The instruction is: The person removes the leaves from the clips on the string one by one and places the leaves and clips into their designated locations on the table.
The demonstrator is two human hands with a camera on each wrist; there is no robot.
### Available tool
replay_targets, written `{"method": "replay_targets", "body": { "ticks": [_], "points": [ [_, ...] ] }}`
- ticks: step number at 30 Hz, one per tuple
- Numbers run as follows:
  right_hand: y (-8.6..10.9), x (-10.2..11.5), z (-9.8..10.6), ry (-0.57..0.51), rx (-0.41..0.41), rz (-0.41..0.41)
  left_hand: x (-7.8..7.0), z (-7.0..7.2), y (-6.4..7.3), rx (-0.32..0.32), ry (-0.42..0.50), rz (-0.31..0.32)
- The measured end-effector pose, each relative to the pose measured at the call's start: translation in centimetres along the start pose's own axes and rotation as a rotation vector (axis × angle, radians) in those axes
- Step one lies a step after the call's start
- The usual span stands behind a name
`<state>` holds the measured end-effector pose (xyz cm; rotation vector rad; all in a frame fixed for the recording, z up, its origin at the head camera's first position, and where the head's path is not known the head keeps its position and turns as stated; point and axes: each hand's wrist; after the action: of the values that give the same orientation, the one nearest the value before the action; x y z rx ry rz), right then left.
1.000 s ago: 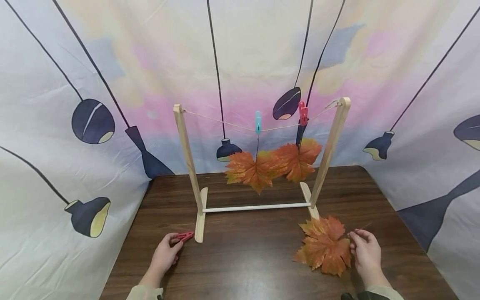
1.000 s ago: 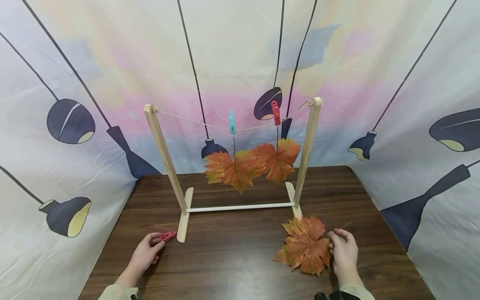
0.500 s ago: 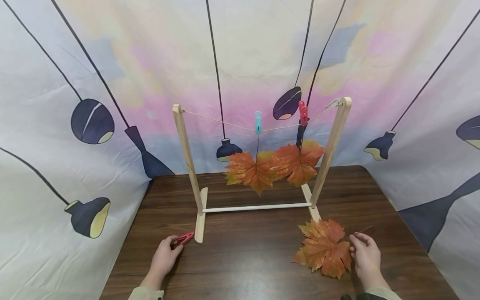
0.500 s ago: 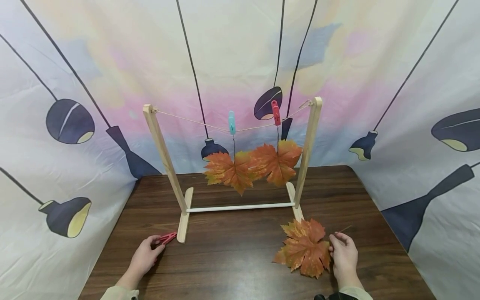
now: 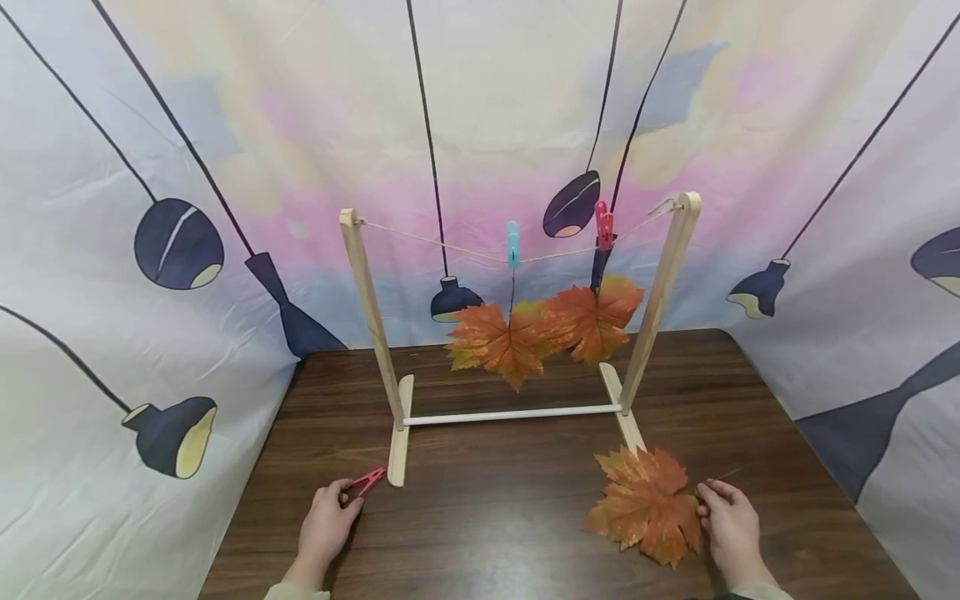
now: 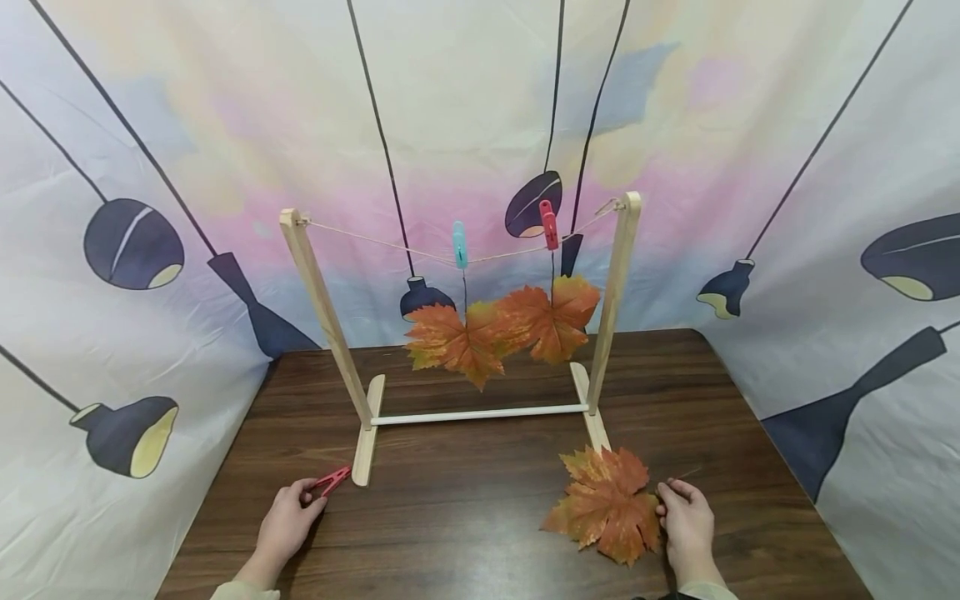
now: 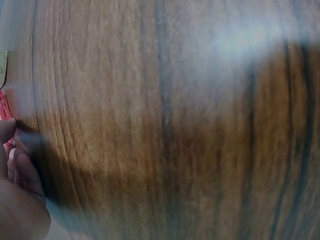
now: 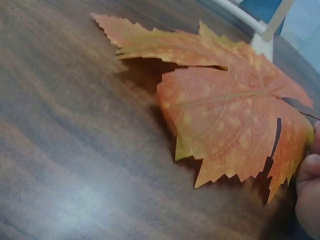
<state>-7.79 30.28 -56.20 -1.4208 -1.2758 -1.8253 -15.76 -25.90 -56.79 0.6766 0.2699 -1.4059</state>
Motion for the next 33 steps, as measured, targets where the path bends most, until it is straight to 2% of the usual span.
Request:
{"method": "replay_targets", "body": {
  "ticks": [8,16,22,28,33],
  "points": [
    [-0.2,-0.6,0.1,0.009,0.007,-0.006,0.3,-0.6,0.2,-0.053,0.012,0.015],
    [-0.2,-0.8,0.4,-0.062,0.066,-0.007,0.3,-1.0,0.3,-0.093,0.026,0.026],
    [-0.2,-0.8,0.5,-0.089,0.067,-0.008,0.2,-1.0,0.4,-0.096,0.048,0.038],
    [-0.3,-0.8,0.8,-0.131,0.063,-0.035,0.3,-1.0,0.5,-0.107,0.075,0.017],
    [-0.4,-0.7,1.4,-0.167,0.060,-0.065,0.3,-0.6,0.6,-0.079,0.162,0.018]
  ]
}}
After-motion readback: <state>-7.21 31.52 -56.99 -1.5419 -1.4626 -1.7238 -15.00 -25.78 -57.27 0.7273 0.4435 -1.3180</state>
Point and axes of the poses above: each hand's wrist, its own y-axis away from the middle knuckle, its own z-axis out of the back of the hand, x = y × z, and after that the axes turned 12 degrees about x, right-handed
